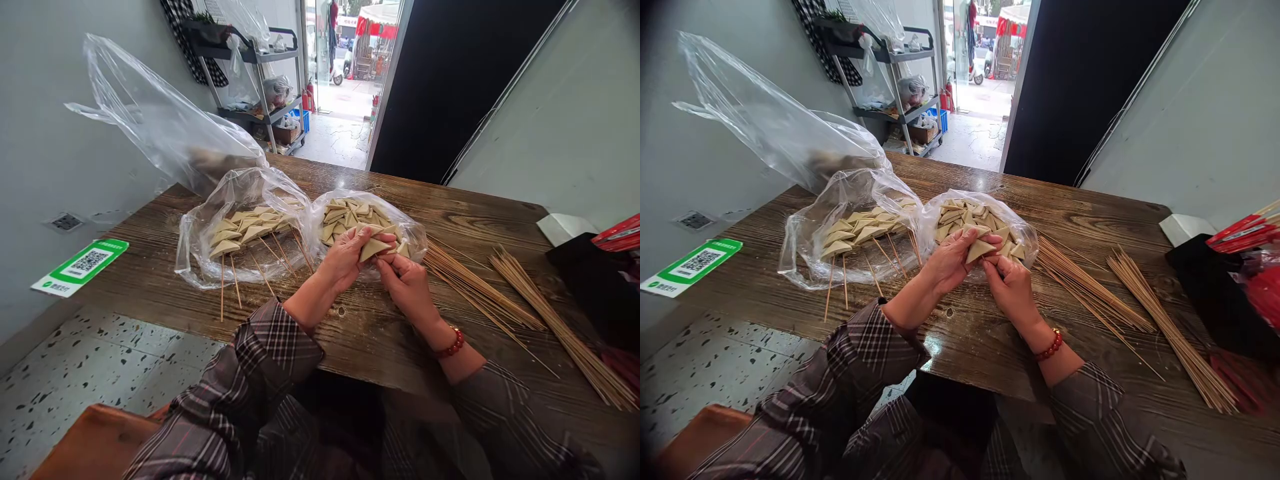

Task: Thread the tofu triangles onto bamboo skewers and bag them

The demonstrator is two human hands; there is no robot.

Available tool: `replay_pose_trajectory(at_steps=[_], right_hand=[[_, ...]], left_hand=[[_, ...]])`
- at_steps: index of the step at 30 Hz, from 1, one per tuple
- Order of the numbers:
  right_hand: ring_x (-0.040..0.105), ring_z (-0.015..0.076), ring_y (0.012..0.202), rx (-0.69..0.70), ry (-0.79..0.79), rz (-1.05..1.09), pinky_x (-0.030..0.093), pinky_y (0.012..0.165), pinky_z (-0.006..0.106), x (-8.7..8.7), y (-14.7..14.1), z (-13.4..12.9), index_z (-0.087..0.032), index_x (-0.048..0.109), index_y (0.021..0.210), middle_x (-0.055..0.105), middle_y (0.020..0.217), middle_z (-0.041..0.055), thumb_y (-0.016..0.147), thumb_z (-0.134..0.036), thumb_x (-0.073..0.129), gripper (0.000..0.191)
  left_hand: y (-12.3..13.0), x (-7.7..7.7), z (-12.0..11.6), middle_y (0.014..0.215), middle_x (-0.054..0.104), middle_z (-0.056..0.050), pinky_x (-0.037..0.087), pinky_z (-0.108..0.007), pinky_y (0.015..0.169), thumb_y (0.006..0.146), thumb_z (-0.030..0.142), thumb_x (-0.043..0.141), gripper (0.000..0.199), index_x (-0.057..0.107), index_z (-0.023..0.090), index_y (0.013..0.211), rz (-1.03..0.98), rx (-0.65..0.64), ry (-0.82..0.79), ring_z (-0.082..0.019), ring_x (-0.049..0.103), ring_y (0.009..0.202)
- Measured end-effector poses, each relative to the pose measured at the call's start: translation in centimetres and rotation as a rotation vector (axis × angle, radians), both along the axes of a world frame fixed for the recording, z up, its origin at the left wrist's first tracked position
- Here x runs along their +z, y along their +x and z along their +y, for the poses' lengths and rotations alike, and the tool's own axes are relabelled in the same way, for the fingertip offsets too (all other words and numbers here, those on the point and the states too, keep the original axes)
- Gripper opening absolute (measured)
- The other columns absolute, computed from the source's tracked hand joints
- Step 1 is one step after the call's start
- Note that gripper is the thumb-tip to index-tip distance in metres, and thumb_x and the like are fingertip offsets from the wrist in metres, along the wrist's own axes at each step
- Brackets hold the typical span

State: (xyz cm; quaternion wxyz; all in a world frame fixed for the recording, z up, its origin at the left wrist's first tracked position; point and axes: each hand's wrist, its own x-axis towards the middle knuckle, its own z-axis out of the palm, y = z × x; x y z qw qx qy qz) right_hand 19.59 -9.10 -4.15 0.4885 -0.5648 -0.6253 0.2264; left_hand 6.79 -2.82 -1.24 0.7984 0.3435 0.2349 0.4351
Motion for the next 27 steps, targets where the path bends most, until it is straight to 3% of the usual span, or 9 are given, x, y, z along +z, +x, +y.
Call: replay_pose_trajectory(at_steps=[9, 15, 21, 27], right_hand=[[0.043, 0.0127, 0.053, -0.021, 0.003, -0.028, 0.035, 0.054, 0.026, 0.3, 0.0, 0.1, -0.019, 0.065, 0.074, 0.048, 0.049, -0.0043, 0.091, -0.039, 0.055, 0.028], [0.046, 0.0127, 0.054, -0.024, 0.006, 0.0, 0.035, 0.052, 0.025, 0.3, 0.5, 0.0, -0.019, 0.069, 0.082, 0.052, 0.053, -0.0033, 0.09, -0.04, 0.056, 0.026], [0.045, 0.0104, 0.05, -0.115, -0.001, 0.088, 0.036, 0.051, 0.024, 0.1, 2.6, 0.3, -0.016, 0.071, 0.088, 0.052, 0.055, -0.0037, 0.09, -0.041, 0.057, 0.028], [0.043, 0.0098, 0.049, -0.159, 0.019, 0.123, 0.034, 0.049, 0.024, 0.1, 4.2, 0.9, -0.015, 0.07, 0.086, 0.05, 0.053, -0.0044, 0.089, -0.041, 0.059, 0.028]], left_hand=[[0.2, -0.3, -0.4, 0.095, 0.076, -0.01, 0.054, -0.026, 0.08, 0.086, 0.038, 0.069, 0.026, 0.068, 0.012, 0.092, -0.006, -0.029, 0.009, -0.016, 0.071, 0.084], [-0.7, 0.2, 0.6, 0.093, 0.074, -0.008, 0.054, -0.028, 0.079, 0.085, 0.041, 0.069, 0.035, 0.064, 0.014, 0.106, 0.054, 0.031, 0.01, -0.017, 0.071, 0.083], [-2.4, 0.0, 2.6, 0.084, 0.07, -0.004, 0.049, -0.023, 0.07, 0.087, 0.035, 0.067, 0.022, 0.065, 0.015, 0.096, 0.336, 0.301, 0.254, -0.009, 0.063, 0.068], [-2.4, -1.3, 3.3, 0.073, 0.062, -0.003, 0.043, -0.028, 0.069, 0.084, 0.021, 0.063, 0.006, 0.066, 0.016, 0.081, 0.838, 0.307, 0.701, -0.013, 0.053, 0.068]])
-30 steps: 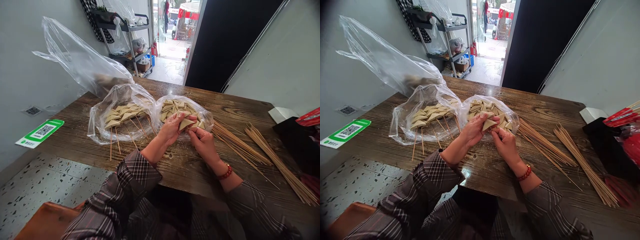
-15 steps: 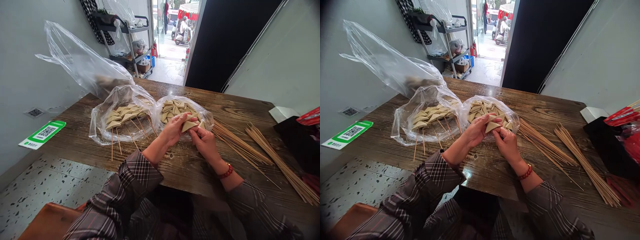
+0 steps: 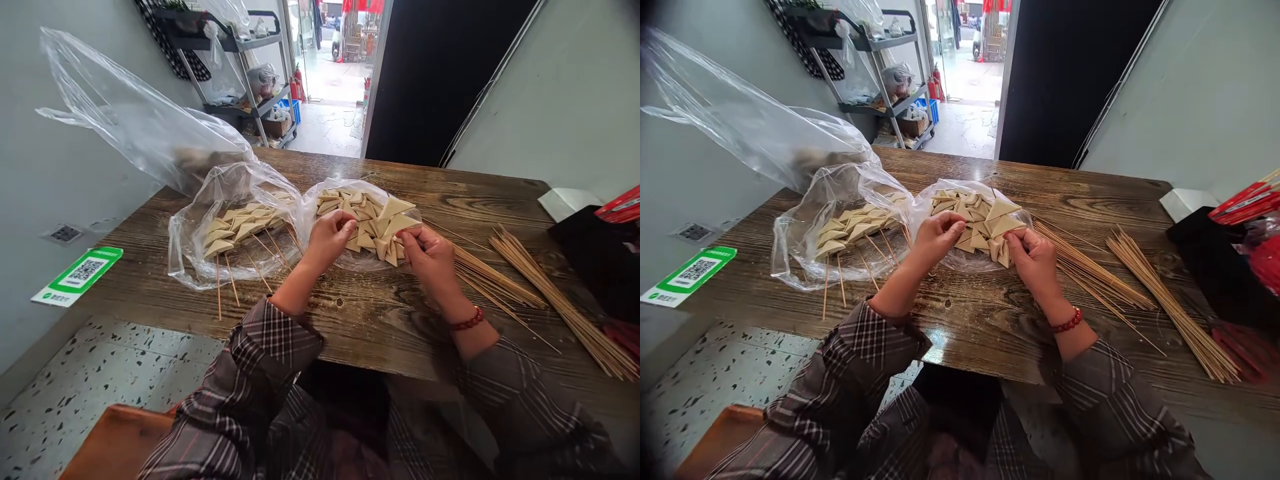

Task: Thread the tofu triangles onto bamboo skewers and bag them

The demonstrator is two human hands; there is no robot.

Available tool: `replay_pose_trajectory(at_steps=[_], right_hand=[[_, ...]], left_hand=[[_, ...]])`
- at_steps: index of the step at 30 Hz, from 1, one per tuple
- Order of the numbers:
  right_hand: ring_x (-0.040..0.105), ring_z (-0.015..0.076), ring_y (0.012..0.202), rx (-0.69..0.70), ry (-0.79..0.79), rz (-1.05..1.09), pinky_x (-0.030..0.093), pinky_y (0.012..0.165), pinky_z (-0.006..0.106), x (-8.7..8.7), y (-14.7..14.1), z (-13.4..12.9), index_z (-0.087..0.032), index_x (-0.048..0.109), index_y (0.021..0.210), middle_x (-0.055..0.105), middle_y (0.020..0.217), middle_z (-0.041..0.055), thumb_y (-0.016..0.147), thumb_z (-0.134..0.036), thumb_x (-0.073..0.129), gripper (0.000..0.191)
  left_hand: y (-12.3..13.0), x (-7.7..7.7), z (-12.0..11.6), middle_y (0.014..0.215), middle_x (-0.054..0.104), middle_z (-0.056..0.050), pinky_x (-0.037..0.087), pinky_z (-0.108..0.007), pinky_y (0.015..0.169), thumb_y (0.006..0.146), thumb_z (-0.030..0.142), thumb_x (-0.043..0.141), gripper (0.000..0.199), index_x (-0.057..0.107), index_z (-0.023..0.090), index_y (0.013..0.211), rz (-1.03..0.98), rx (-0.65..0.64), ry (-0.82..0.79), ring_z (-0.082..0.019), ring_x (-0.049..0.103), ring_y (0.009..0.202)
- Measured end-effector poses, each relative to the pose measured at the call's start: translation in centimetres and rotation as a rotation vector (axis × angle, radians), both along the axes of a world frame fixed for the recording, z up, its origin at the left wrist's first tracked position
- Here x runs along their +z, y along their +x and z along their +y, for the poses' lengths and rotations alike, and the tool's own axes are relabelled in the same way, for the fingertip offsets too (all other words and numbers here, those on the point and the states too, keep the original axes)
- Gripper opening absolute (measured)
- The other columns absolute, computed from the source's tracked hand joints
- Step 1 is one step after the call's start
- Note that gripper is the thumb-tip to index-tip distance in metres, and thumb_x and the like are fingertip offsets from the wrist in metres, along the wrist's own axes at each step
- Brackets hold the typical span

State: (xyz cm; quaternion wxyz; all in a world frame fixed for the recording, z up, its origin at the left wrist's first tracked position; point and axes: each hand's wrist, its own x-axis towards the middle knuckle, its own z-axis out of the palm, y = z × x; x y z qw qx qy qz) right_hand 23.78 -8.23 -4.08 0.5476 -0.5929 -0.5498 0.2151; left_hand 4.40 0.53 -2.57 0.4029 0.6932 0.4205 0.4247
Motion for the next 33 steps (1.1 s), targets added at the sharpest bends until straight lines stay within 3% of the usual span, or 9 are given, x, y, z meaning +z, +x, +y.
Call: replay_pose_trajectory(at_steps=[3, 6, 9, 13, 18, 24, 27, 30, 33], right_hand=[[0.043, 0.0099, 0.05, 0.0, 0.001, -0.003, 0.034, 0.049, 0.023, -0.1, 0.2, 0.2, -0.015, 0.07, 0.087, 0.051, 0.055, -0.0041, 0.089, -0.041, 0.058, 0.028], [0.044, 0.01, 0.05, 0.026, 0.015, 0.0, 0.034, 0.049, 0.024, 0.0, 0.0, 0.2, -0.016, 0.069, 0.085, 0.052, 0.055, -0.0039, 0.088, -0.041, 0.059, 0.027], [0.042, 0.0099, 0.048, 0.033, 0.012, 0.019, 0.034, 0.049, 0.024, 0.3, -0.4, 0.2, -0.017, 0.067, 0.08, 0.05, 0.052, -0.0045, 0.087, -0.042, 0.059, 0.027], [0.041, 0.0097, 0.046, 0.033, 0.008, 0.035, 0.033, 0.047, 0.025, 0.7, -0.6, 0.1, -0.017, 0.066, 0.079, 0.048, 0.05, -0.0051, 0.086, -0.042, 0.059, 0.027], [0.042, 0.0096, 0.047, 0.029, 0.022, 0.027, 0.033, 0.048, 0.024, 0.9, -0.6, 0.1, -0.016, 0.068, 0.079, 0.049, 0.051, -0.0048, 0.086, -0.041, 0.06, 0.026], [0.043, 0.0098, 0.047, 0.032, 0.011, 0.031, 0.034, 0.048, 0.024, 0.8, -0.7, -0.1, -0.017, 0.069, 0.083, 0.05, 0.051, -0.0047, 0.087, -0.04, 0.059, 0.026], [0.045, 0.0106, 0.049, 0.042, 0.014, 0.016, 0.035, 0.049, 0.024, 0.9, -0.7, -0.2, -0.017, 0.069, 0.084, 0.053, 0.053, -0.0035, 0.088, -0.041, 0.058, 0.027], [0.047, 0.0117, 0.051, 0.051, 0.022, -0.023, 0.036, 0.05, 0.025, 1.1, -0.8, -0.4, -0.017, 0.069, 0.082, 0.054, 0.053, -0.0028, 0.088, -0.041, 0.059, 0.027], [0.047, 0.012, 0.051, 0.069, 0.016, -0.06, 0.035, 0.051, 0.025, 1.2, -1.0, -0.5, -0.017, 0.07, 0.081, 0.053, 0.052, -0.0029, 0.089, -0.04, 0.058, 0.027]], left_hand=[[0.5, -0.4, -0.4, 0.078, 0.061, -0.005, 0.044, -0.033, 0.079, 0.082, 0.024, 0.066, 0.009, 0.065, 0.017, 0.077, 0.328, 0.046, 0.162, -0.018, 0.054, 0.077], [1.0, -0.7, -1.0, 0.087, 0.061, -0.01, 0.043, -0.039, 0.086, 0.082, 0.035, 0.069, 0.02, 0.064, 0.017, 0.074, 0.544, 0.098, 0.226, -0.024, 0.056, 0.088], [1.7, -1.0, -1.3, 0.089, 0.061, -0.012, 0.043, -0.041, 0.086, 0.082, 0.04, 0.069, 0.025, 0.062, 0.017, 0.074, 0.652, 0.099, 0.255, -0.027, 0.056, 0.091], [2.4, -1.6, -1.3, 0.09, 0.061, -0.01, 0.043, -0.038, 0.082, 0.081, 0.03, 0.069, 0.016, 0.059, 0.018, 0.077, 0.651, 0.062, 0.277, -0.025, 0.056, 0.089], [2.5, -2.0, -0.9, 0.079, 0.057, -0.003, 0.038, -0.029, 0.07, 0.077, 0.016, 0.066, 0.011, 0.056, 0.018, 0.073, 0.432, -0.021, 0.184, -0.017, 0.051, 0.076], [1.5, -1.2, -0.3, 0.054, 0.04, 0.007, 0.029, -0.023, 0.054, 0.079, 0.026, 0.07, 0.016, 0.055, 0.02, 0.074, -0.069, 0.02, -0.002, -0.009, 0.036, 0.052], [1.0, -0.4, -0.4, 0.05, 0.047, 0.009, 0.03, -0.021, 0.047, 0.079, 0.034, 0.071, 0.022, 0.053, 0.022, 0.081, -0.334, 0.036, -0.209, -0.007, 0.04, 0.042], [0.8, 0.2, -0.6, 0.054, 0.058, 0.007, 0.034, -0.021, 0.043, 0.078, 0.039, 0.073, 0.028, 0.051, 0.023, 0.087, -0.47, 0.038, -0.321, -0.008, 0.048, 0.039], [0.8, 0.6, -0.7, 0.073, 0.069, 0.002, 0.049, -0.023, 0.057, 0.08, 0.035, 0.073, 0.028, 0.052, 0.021, 0.092, -0.564, -0.029, -0.335, -0.01, 0.064, 0.052]])
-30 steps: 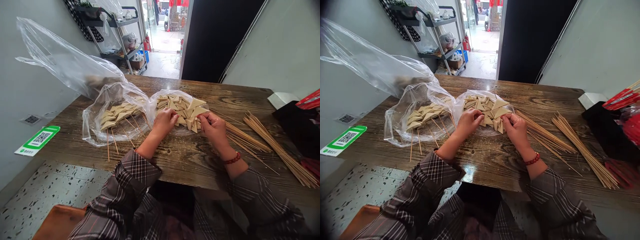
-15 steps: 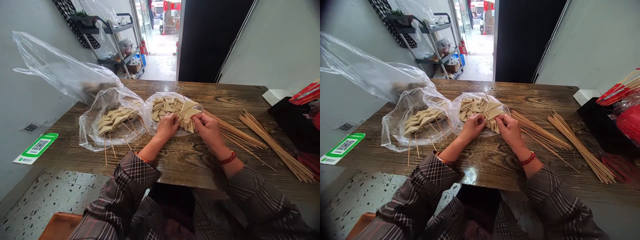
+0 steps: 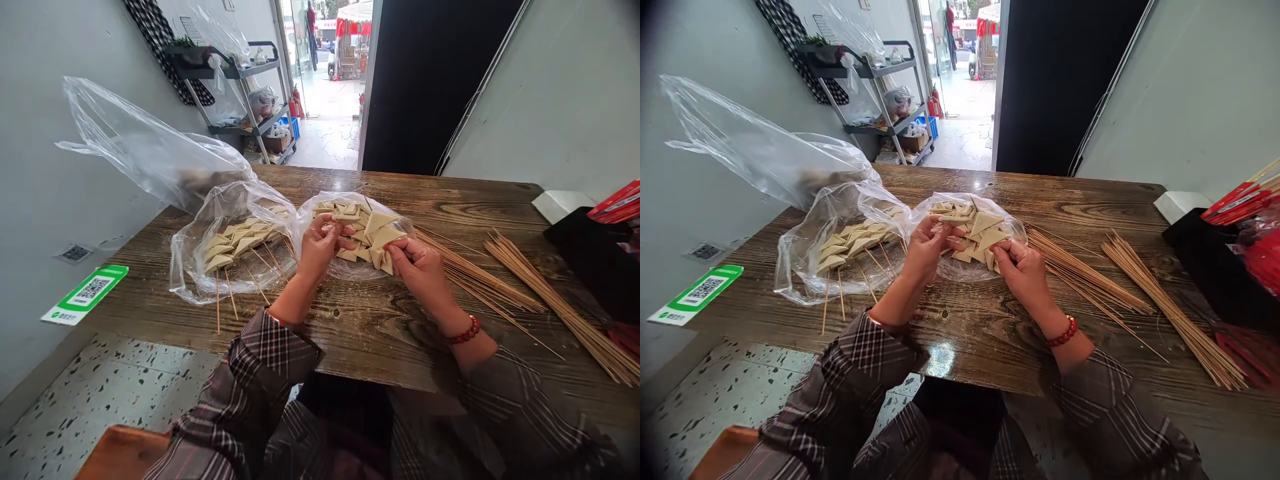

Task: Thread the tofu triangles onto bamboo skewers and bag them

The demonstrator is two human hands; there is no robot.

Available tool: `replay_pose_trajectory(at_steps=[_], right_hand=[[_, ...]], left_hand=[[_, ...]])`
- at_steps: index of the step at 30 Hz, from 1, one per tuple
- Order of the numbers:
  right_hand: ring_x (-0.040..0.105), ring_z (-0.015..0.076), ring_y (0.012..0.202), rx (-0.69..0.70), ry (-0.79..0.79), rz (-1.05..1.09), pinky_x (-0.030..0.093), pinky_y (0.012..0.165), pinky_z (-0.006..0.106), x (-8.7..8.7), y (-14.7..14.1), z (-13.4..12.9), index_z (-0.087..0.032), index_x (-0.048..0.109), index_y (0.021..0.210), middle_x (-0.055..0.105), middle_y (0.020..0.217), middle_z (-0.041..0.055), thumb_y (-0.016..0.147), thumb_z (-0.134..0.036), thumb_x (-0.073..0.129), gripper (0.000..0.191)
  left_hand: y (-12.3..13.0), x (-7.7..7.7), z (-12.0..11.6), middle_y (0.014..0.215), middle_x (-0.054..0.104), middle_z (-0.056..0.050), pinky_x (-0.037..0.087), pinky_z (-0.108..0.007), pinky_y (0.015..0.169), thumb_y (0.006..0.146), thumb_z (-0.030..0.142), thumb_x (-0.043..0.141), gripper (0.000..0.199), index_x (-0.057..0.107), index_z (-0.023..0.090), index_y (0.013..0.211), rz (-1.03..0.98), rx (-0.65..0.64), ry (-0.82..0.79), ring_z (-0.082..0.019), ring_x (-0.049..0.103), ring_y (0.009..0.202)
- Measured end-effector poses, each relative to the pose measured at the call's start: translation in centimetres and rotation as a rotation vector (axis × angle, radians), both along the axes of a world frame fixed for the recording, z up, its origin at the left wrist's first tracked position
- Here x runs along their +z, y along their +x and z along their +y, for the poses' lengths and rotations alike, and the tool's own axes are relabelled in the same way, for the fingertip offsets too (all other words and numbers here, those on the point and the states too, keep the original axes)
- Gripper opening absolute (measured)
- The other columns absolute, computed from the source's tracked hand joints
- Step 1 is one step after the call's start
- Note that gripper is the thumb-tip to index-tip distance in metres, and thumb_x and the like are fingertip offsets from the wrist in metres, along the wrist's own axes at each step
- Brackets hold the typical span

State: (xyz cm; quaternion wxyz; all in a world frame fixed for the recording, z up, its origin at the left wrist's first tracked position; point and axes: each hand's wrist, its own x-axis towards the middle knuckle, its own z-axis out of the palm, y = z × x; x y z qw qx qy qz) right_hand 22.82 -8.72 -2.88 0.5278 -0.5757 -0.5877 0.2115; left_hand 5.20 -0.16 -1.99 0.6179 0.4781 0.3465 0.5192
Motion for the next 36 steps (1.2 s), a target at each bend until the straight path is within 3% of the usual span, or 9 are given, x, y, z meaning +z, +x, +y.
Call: replay_pose_trajectory(at_steps=[3, 5, 10, 14, 17, 22, 28, 36], right_hand=[[0.046, 0.0114, 0.052, 0.044, -0.011, -0.022, 0.035, 0.051, 0.025, -0.1, -0.1, -0.1, -0.017, 0.07, 0.081, 0.055, 0.054, -0.0028, 0.089, -0.038, 0.058, 0.026], [0.046, 0.0111, 0.053, 0.075, -0.011, -0.038, 0.035, 0.052, 0.025, -0.2, -0.2, -0.2, -0.017, 0.07, 0.08, 0.057, 0.057, -0.0025, 0.089, -0.037, 0.058, 0.025], [0.048, 0.0112, 0.055, 0.087, -0.011, -0.073, 0.037, 0.054, 0.025, -0.5, -0.4, -0.3, -0.017, 0.07, 0.081, 0.06, 0.061, -0.0014, 0.089, -0.037, 0.059, 0.024], [0.051, 0.0116, 0.057, 0.117, -0.027, -0.068, 0.038, 0.053, 0.025, -0.7, -0.4, -0.5, -0.018, 0.071, 0.084, 0.062, 0.063, -0.0012, 0.09, -0.037, 0.058, 0.024], [0.053, 0.0123, 0.058, 0.138, -0.035, -0.083, 0.039, 0.053, 0.025, -0.7, -0.4, -0.6, -0.018, 0.072, 0.084, 0.062, 0.062, -0.001, 0.089, -0.036, 0.059, 0.023], [0.056, 0.0128, 0.06, 0.16, -0.044, -0.109, 0.041, 0.054, 0.024, -0.5, -0.6, -0.8, -0.017, 0.072, 0.085, 0.065, 0.064, -0.0003, 0.089, -0.033, 0.059, 0.021], [0.059, 0.013, 0.062, 0.186, -0.023, -0.163, 0.043, 0.055, 0.024, -0.4, -0.5, -0.9, -0.018, 0.073, 0.085, 0.069, 0.07, 0.0008, 0.09, -0.032, 0.058, 0.021], [0.063, 0.0132, 0.063, 0.21, -0.001, -0.227, 0.046, 0.059, 0.024, -0.8, -0.5, -0.8, -0.019, 0.074, 0.086, 0.073, 0.075, 0.0007, 0.091, -0.03, 0.058, 0.02]], left_hand=[[0.0, 0.1, 0.0, 0.085, 0.071, 0.0, 0.055, -0.027, 0.078, 0.08, 0.026, 0.071, 0.023, 0.054, 0.019, 0.094, -0.1, -0.038, -0.014, -0.01, 0.07, 0.069], [0.0, 0.2, -0.1, 0.086, 0.07, 0.001, 0.056, -0.028, 0.083, 0.083, 0.023, 0.067, 0.016, 0.055, 0.018, 0.092, -0.153, -0.051, -0.042, -0.01, 0.071, 0.072], [-0.3, 0.2, 0.0, 0.083, 0.067, 0.001, 0.057, -0.027, 0.08, 0.081, 0.017, 0.067, 0.019, 0.054, 0.018, 0.095, -0.171, -0.044, -0.069, -0.011, 0.071, 0.075], [-0.7, 0.1, 0.5, 0.081, 0.068, 0.0, 0.052, -0.018, 0.063, 0.078, 0.007, 0.068, 0.032, 0.053, 0.018, 0.103, -0.197, 0.017, -0.1, -0.01, 0.07, 0.07], [-1.0, 0.1, 0.9, 0.081, 0.069, -0.001, 0.05, -0.016, 0.057, 0.08, 0.008, 0.067, 0.025, 0.054, 0.016, 0.1, -0.242, 0.026, -0.155, -0.01, 0.07, 0.067], [-1.2, 0.4, 0.6, 0.079, 0.071, -0.004, 0.058, -0.026, 0.069, 0.083, 0.012, 0.066, 0.018, 0.05, 0.016, 0.09, -0.28, -0.031, -0.205, -0.014, 0.072, 0.069], [-1.4, 1.1, 0.4, 0.085, 0.075, -0.01, 0.057, -0.027, 0.07, 0.089, 0.014, 0.058, 0.005, 0.054, 0.015, 0.093, -0.332, -0.015, -0.24, -0.017, 0.074, 0.074], [-1.8, 1.0, 0.6, 0.084, 0.075, -0.011, 0.057, -0.033, 0.082, 0.089, 0.015, 0.057, 0.012, 0.064, 0.01, 0.097, -0.433, -0.052, -0.351, -0.018, 0.073, 0.079]])
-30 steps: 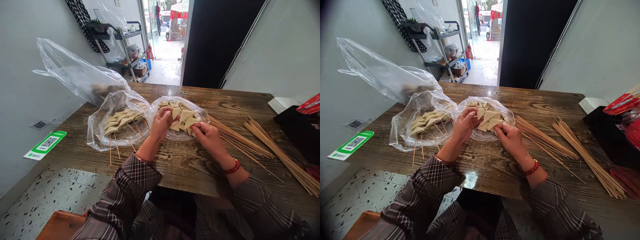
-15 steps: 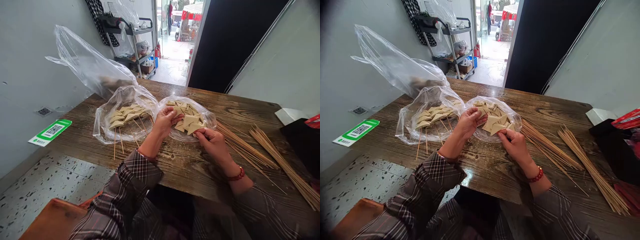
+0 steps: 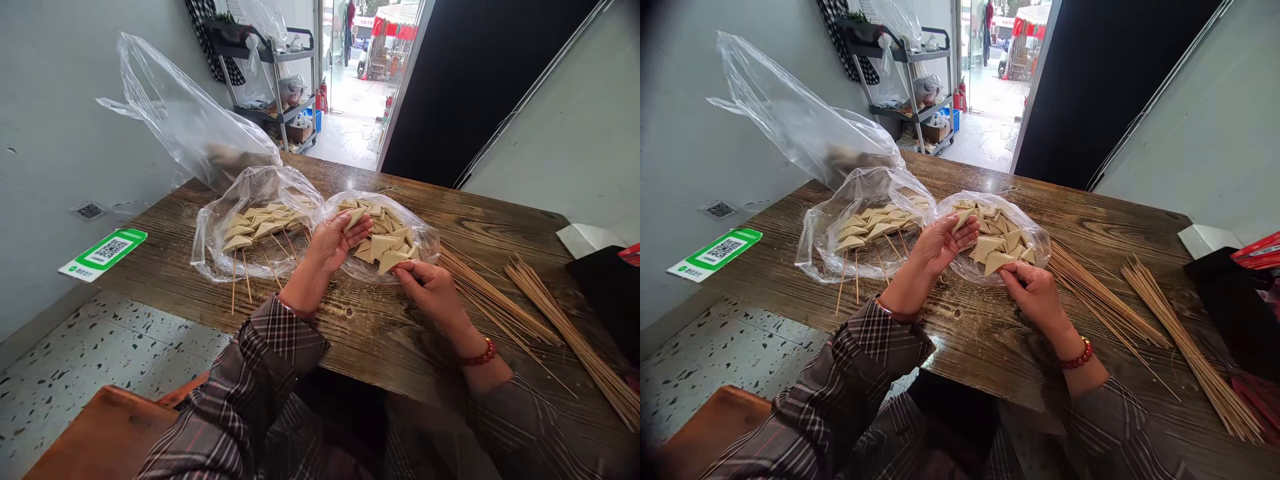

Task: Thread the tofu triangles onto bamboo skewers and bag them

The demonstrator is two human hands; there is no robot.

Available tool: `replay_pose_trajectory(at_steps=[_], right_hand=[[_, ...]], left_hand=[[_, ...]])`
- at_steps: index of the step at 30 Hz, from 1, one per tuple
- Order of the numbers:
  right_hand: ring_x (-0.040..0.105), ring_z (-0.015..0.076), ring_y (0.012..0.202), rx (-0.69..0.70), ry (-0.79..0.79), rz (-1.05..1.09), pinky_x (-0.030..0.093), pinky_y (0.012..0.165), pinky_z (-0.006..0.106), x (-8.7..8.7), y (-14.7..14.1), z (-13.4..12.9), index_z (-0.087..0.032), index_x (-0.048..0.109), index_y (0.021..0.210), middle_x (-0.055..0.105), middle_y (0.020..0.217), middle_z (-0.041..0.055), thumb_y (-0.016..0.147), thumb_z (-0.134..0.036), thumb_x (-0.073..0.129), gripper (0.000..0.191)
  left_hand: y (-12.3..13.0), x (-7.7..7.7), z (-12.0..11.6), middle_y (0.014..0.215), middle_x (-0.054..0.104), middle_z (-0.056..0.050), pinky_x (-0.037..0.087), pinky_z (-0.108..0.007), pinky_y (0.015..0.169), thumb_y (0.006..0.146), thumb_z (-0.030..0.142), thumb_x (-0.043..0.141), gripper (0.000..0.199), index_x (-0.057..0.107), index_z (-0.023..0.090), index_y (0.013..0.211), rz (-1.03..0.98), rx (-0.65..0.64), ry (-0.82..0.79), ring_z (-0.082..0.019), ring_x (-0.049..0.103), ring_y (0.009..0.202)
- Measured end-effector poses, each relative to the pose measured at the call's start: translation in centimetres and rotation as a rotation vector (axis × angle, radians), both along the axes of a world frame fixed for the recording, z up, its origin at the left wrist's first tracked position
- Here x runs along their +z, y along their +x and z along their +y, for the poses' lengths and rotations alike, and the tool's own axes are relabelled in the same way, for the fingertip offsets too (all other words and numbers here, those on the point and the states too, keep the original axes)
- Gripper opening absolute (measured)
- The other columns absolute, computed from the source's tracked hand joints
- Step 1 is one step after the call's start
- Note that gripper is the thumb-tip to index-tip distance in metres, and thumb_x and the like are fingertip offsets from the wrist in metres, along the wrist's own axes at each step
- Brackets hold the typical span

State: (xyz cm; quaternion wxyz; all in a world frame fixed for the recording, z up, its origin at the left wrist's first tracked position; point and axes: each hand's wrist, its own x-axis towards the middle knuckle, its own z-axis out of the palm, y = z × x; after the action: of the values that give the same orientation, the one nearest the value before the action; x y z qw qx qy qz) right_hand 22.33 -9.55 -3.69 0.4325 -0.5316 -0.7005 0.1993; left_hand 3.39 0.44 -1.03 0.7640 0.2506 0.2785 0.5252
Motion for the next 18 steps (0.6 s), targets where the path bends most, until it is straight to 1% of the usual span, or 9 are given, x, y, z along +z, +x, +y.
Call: replay_pose_trajectory(at_steps=[6, 13, 18], right_hand=[[0.066, 0.0145, 0.068, -0.001, 0.001, -0.005, 0.048, 0.063, 0.025, -0.12, 0.08, -0.03, -0.019, 0.075, 0.086, 0.076, 0.08, 0.0015, 0.09, -0.03, 0.059, 0.019], [0.065, 0.0143, 0.066, -0.005, -0.006, -0.023, 0.048, 0.061, 0.025, 0.07, 0.07, -0.06, -0.02, 0.074, 0.085, 0.075, 0.078, 0.0014, 0.09, -0.031, 0.058, 0.02], [0.065, 0.0148, 0.066, -0.004, -0.008, -0.035, 0.049, 0.062, 0.025, 0.03, 0.06, -0.04, -0.02, 0.075, 0.086, 0.075, 0.078, 0.0016, 0.091, -0.032, 0.058, 0.021]], left_hand=[[0.0, 0.36, -0.35, 0.085, 0.075, -0.012, 0.056, -0.034, 0.086, 0.089, 0.013, 0.055, 0.012, 0.065, 0.01, 0.094, -0.017, -0.025, -0.019, -0.018, 0.073, 0.08], [-0.01, 0.47, -0.33, 0.085, 0.074, -0.013, 0.056, -0.036, 0.089, 0.09, 0.011, 0.052, 0.012, 0.064, 0.009, 0.091, -0.016, -0.02, -0.034, -0.018, 0.073, 0.079], [0.0, 0.56, -0.32, 0.084, 0.074, -0.012, 0.056, -0.034, 0.088, 0.091, 0.01, 0.05, 0.013, 0.063, 0.009, 0.091, -0.014, -0.022, -0.033, -0.017, 0.073, 0.079]])
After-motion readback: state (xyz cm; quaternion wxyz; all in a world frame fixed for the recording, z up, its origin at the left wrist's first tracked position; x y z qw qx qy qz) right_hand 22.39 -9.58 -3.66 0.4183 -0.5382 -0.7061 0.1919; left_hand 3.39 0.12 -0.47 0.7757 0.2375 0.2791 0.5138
